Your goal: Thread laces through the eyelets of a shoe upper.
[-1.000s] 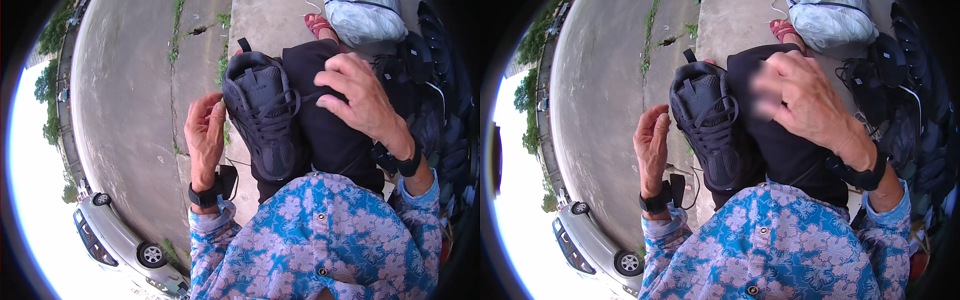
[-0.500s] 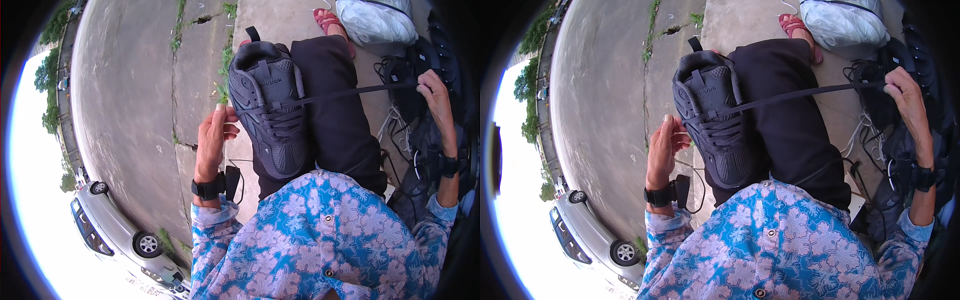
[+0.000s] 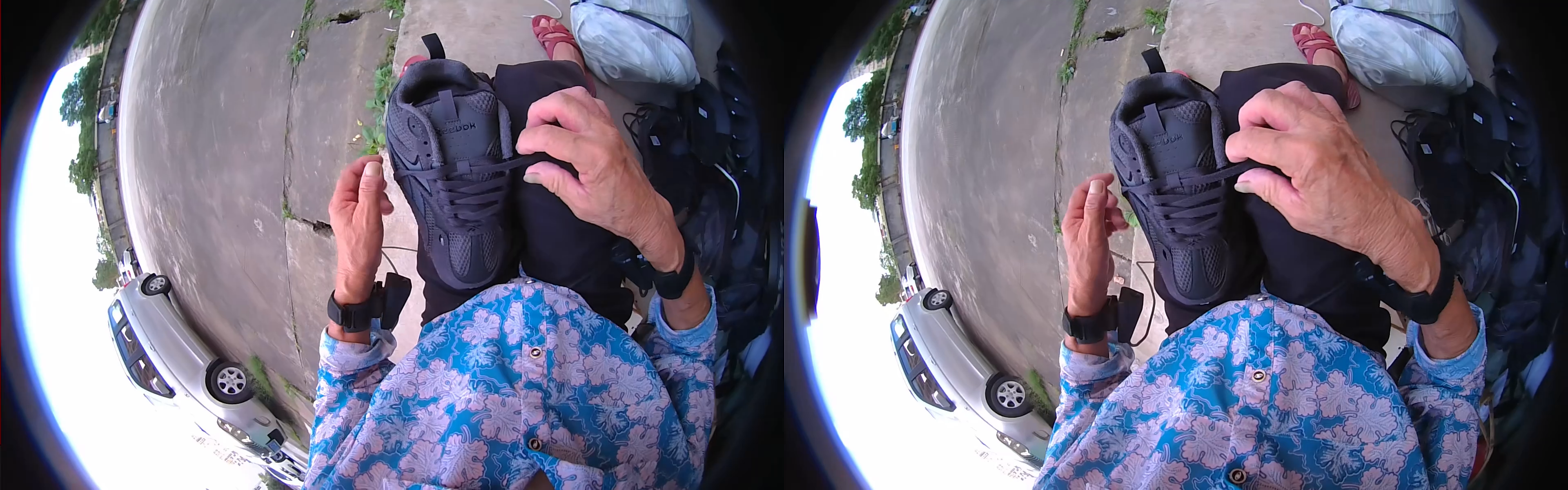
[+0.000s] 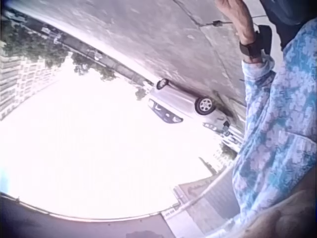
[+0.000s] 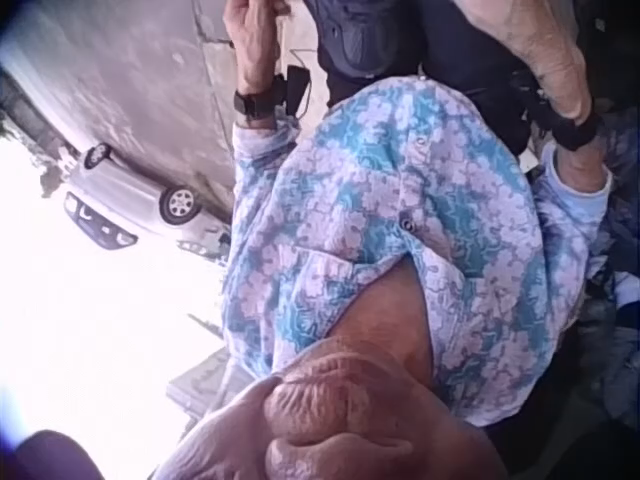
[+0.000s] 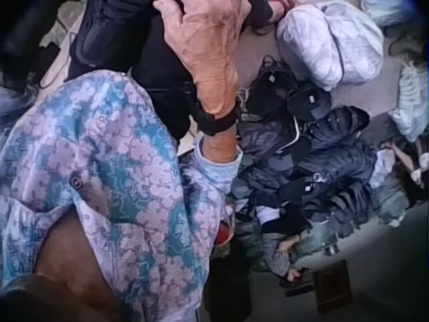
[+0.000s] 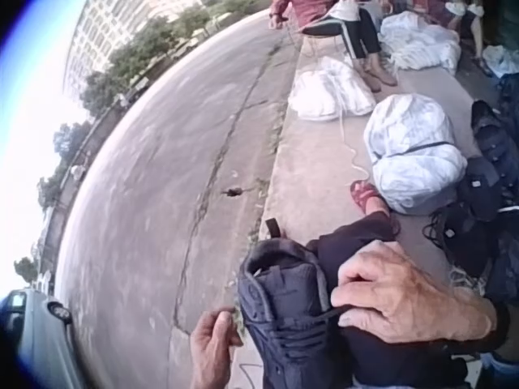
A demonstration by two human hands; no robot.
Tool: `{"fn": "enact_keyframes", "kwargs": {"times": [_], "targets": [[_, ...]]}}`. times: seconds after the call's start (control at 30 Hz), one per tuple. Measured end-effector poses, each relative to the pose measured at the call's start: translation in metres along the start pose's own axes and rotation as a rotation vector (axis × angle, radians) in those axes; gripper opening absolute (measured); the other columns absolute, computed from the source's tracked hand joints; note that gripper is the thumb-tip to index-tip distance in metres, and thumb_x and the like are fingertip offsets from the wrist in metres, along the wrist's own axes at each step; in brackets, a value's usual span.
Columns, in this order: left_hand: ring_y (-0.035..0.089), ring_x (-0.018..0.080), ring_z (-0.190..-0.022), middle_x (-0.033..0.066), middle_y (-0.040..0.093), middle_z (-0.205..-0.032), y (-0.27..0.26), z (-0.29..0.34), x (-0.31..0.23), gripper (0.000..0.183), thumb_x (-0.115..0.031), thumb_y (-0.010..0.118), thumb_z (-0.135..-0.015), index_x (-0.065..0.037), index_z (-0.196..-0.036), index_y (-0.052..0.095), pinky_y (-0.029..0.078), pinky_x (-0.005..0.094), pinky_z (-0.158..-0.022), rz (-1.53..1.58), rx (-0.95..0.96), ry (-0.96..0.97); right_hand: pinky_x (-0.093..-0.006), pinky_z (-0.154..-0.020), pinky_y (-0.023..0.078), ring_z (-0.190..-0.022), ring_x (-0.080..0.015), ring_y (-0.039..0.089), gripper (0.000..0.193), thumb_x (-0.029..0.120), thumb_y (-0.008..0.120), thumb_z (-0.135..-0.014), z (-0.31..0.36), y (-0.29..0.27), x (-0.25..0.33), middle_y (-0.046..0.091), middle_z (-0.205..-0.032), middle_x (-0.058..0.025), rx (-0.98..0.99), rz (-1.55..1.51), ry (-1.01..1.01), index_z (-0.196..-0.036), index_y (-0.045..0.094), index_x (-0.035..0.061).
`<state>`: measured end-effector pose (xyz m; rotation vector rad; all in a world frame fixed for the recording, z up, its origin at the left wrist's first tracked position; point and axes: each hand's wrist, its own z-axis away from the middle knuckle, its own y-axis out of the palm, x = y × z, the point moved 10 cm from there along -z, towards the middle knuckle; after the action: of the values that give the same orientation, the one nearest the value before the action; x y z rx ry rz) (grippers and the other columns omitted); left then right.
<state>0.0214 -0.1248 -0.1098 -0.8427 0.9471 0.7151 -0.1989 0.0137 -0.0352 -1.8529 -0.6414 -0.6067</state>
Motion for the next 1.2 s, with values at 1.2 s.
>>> {"fn": "enact_keyframes", "kwargs": {"times": [1.2], "targets": [[0.052,0.0207,-0.074,0.0056,0.045,-0.085,0.054,0.021,-0.108,0.019,-0.007,0.080,-0.068,-0.004,-0.082,0.067,0.046,0.0331,-0.064,-0.478,0.401,0.748,-0.0299,-0.057,0.047,-0.065,-0.0199,0.058,0.028,0.001,0.069,-0.077,-0.023,0.024,0.029,0.052,-0.077,-0.0040,0.174,-0.088,-0.003,-0.102,0.069,0.0127]]}}
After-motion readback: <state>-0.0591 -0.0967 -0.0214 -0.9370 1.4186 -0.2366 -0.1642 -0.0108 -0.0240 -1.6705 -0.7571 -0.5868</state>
